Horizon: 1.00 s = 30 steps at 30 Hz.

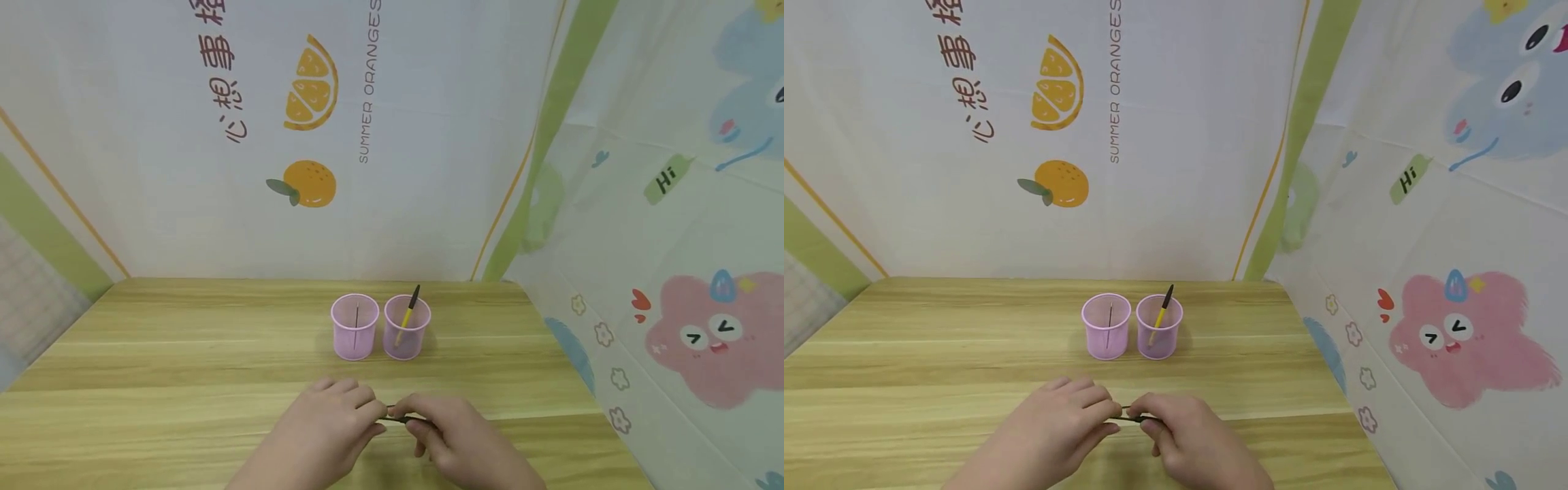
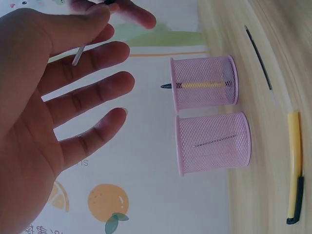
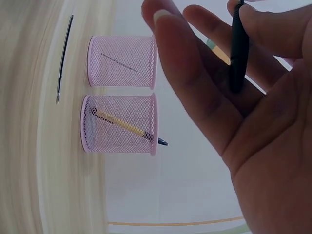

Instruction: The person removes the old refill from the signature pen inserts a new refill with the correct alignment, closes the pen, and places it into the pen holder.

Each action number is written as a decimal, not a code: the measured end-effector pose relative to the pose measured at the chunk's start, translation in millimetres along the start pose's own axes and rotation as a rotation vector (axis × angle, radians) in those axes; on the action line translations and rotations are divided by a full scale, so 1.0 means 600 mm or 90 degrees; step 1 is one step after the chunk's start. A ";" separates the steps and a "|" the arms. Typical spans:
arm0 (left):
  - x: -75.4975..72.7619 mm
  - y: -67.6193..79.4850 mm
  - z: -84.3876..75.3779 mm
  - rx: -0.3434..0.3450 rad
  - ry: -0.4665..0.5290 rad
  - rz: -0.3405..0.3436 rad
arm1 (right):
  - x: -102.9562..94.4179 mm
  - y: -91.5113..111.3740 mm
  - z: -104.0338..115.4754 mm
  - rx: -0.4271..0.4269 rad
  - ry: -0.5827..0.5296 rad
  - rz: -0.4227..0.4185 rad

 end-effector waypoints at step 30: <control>0.000 0.007 0.008 -0.020 0.017 0.011 | -0.003 0.004 -0.004 0.044 -0.048 0.021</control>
Point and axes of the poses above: each hand's wrist, its own y-axis away from the middle knuckle, its own x-axis out of the palm, z = x × y, the point moved 3 cm from there along -y, towards the middle knuckle, and after that the axes turned 10 degrees about -y, right-handed, at the moved point
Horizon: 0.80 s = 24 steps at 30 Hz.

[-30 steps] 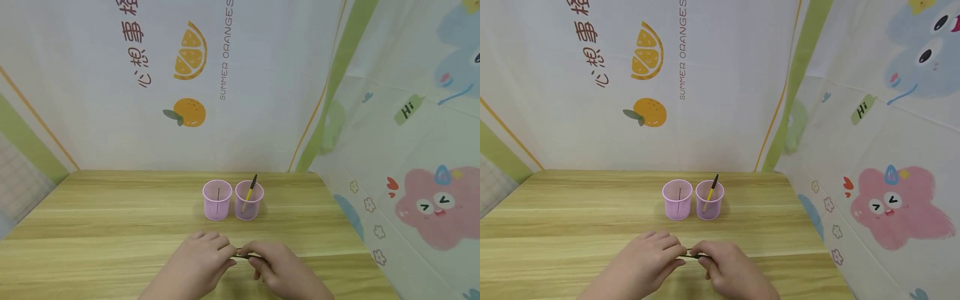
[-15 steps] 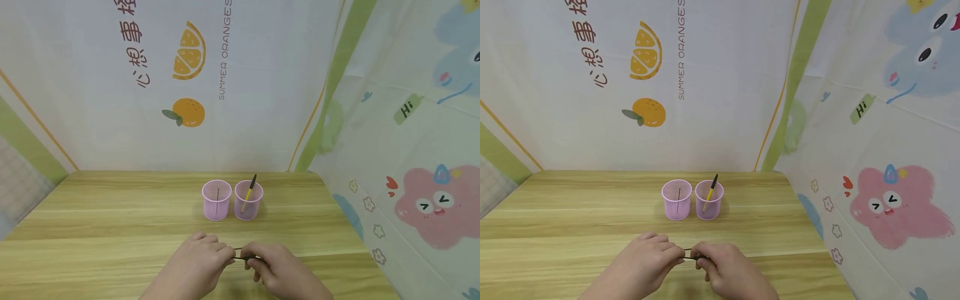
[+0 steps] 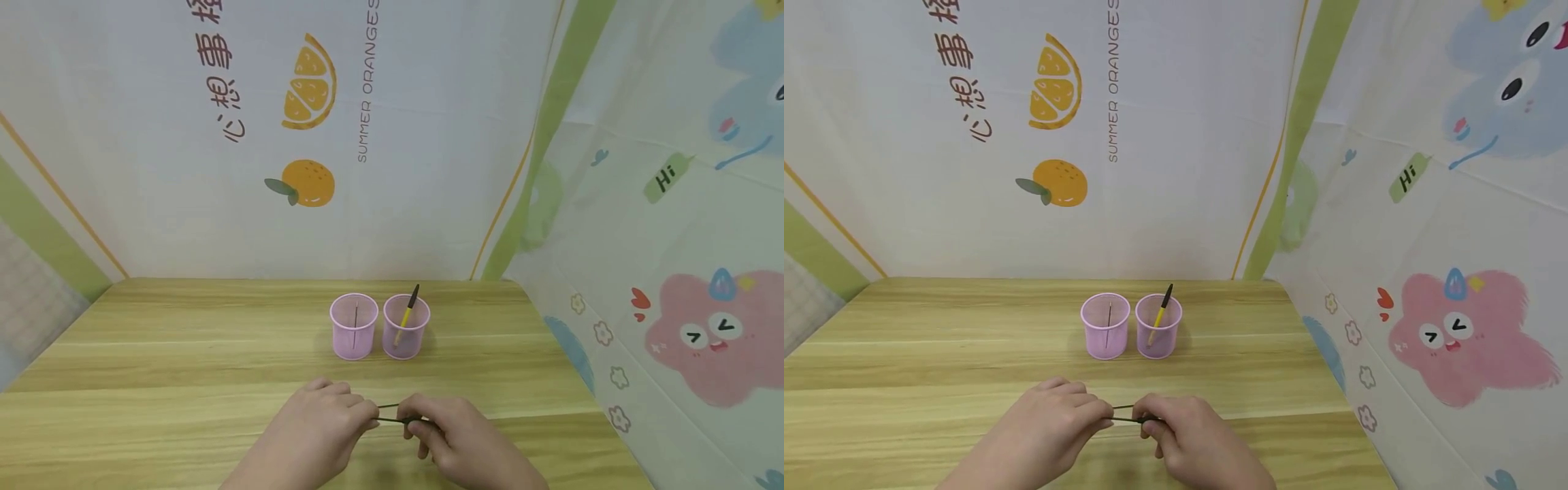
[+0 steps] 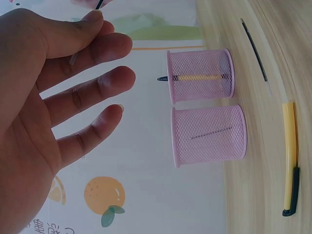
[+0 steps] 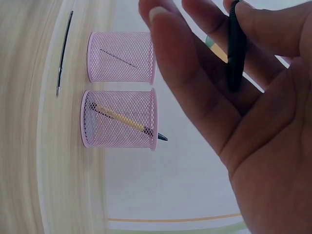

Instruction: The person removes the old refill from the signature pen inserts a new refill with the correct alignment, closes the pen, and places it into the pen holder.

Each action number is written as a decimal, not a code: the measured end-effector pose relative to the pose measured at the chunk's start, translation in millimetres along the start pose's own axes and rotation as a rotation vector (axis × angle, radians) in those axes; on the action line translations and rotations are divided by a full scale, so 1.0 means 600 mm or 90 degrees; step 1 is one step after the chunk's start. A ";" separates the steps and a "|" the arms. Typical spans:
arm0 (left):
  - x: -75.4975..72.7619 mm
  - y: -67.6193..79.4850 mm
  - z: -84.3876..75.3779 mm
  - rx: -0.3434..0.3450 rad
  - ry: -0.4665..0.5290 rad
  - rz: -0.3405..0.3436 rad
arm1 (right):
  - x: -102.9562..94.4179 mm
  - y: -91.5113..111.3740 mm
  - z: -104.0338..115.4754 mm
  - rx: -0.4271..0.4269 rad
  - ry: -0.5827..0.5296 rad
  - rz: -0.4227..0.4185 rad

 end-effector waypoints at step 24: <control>-0.006 0.006 0.014 -0.014 0.010 -0.002 | -0.009 0.008 -0.007 0.026 -0.001 -0.011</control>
Point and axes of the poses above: each hand's wrist, its own y-axis away from the middle knuckle, its own x-axis out of the palm, z = x × y, the point moved 3 cm from there along -y, towards the middle knuckle, and after that the axes turned 10 degrees about -y, right-handed, at the moved point
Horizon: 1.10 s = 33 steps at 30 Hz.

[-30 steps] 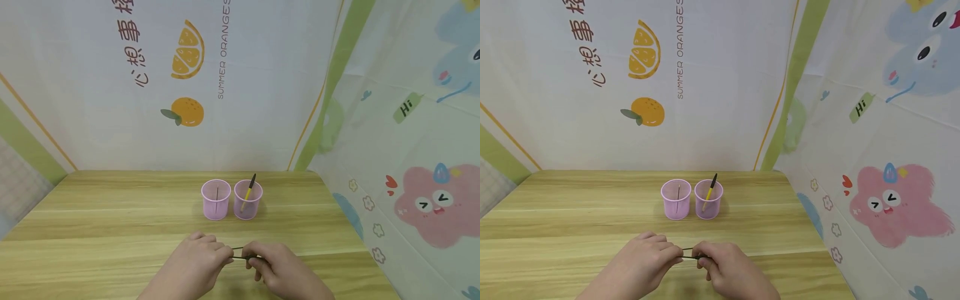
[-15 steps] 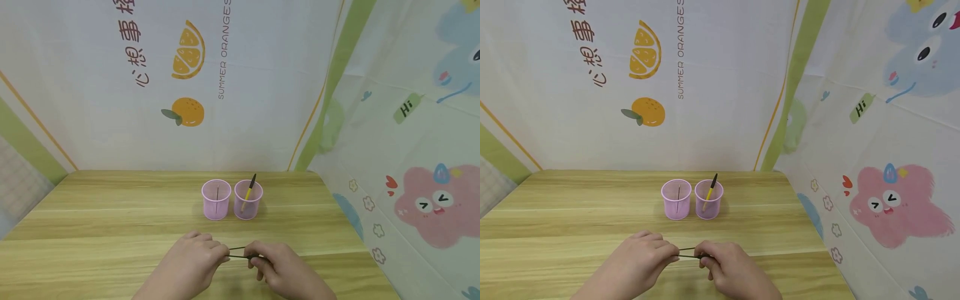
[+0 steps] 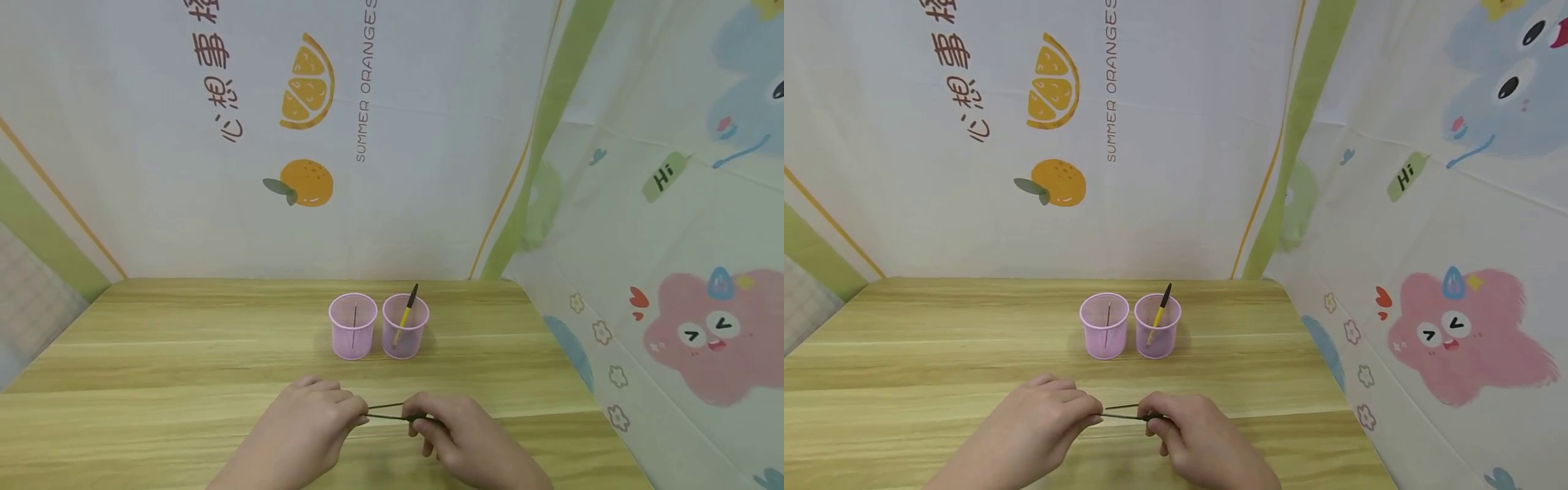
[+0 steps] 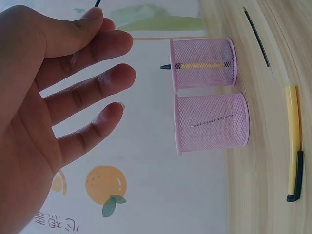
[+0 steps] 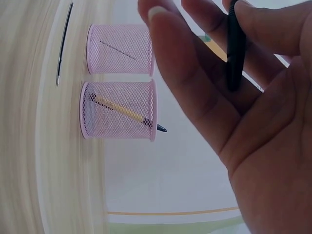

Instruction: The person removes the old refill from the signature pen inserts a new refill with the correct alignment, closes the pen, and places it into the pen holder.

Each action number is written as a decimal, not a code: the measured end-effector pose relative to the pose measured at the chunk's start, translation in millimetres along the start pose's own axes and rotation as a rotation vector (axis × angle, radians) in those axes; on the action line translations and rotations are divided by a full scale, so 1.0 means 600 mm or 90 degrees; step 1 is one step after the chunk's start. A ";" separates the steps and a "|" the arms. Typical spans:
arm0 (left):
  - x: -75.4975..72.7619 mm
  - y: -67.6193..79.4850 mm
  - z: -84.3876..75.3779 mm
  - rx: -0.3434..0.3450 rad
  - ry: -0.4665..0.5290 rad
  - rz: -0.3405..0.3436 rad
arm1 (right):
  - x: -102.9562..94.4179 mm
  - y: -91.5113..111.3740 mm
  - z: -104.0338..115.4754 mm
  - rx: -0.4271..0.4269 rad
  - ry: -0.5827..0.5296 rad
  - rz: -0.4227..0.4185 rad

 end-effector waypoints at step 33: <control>-0.004 0.003 0.009 -0.005 0.001 -0.012 | -0.013 0.001 0.002 0.007 -0.029 -0.016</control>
Point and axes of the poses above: each hand's wrist, its own y-axis away from the middle knuckle, its own x-axis out of the palm, z = x × y, the point moved 3 cm from there along -y, towards the middle knuckle, and after that the axes turned 10 degrees about -y, right-handed, at the moved point
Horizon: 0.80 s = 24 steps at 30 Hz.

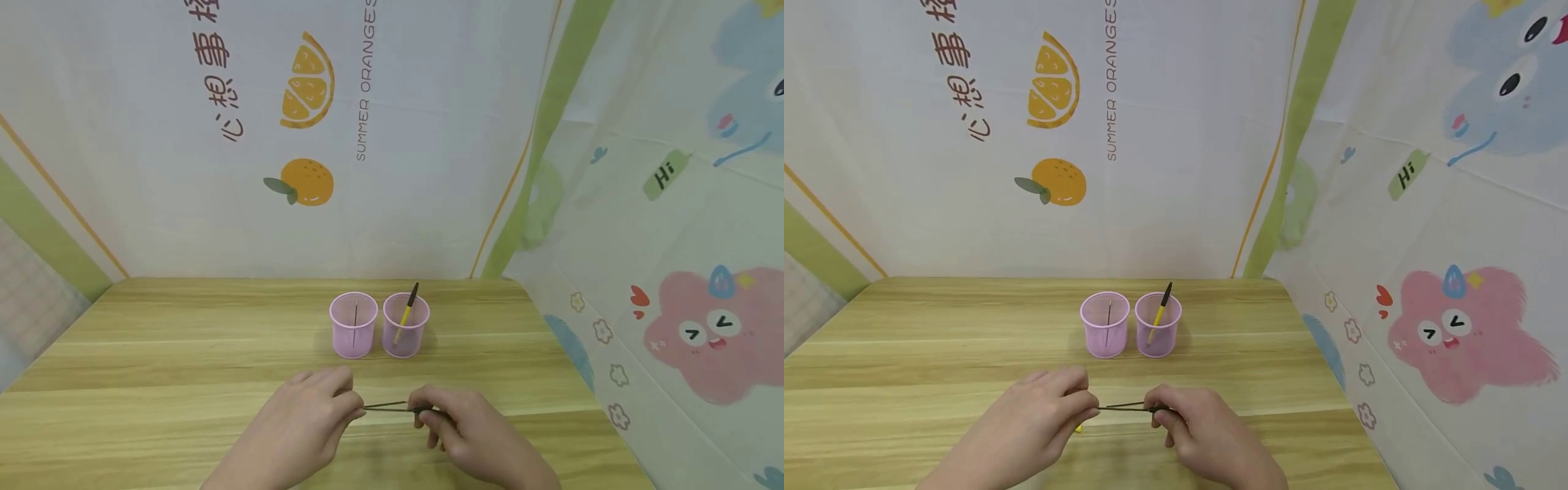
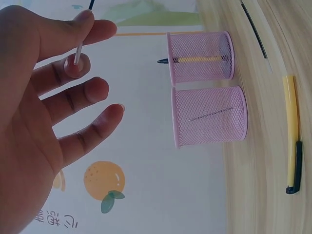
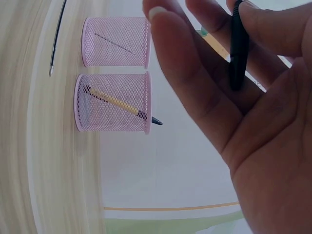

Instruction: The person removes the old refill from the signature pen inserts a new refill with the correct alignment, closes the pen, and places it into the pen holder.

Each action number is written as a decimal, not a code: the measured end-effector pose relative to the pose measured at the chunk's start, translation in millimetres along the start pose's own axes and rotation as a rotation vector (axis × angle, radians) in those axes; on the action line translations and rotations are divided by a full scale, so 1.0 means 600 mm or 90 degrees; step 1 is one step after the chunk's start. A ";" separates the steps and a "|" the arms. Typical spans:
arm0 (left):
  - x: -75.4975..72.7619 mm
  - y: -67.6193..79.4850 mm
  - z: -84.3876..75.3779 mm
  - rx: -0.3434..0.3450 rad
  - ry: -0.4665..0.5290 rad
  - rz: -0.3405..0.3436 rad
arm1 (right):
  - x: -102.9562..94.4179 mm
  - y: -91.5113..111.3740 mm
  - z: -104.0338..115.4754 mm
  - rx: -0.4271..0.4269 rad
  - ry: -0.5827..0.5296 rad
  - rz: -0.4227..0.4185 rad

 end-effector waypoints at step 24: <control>0.007 0.000 0.008 -0.017 -0.013 0.007 | -0.014 0.008 -0.005 0.030 -0.020 -0.006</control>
Point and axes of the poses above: each hand's wrist, its own y-axis away from the middle knuckle, its own x-axis out of the palm, z = x × y, the point moved 3 cm from there along -y, towards the middle knuckle, and after that the axes turned 10 degrees about -y, right-handed, at the moved point
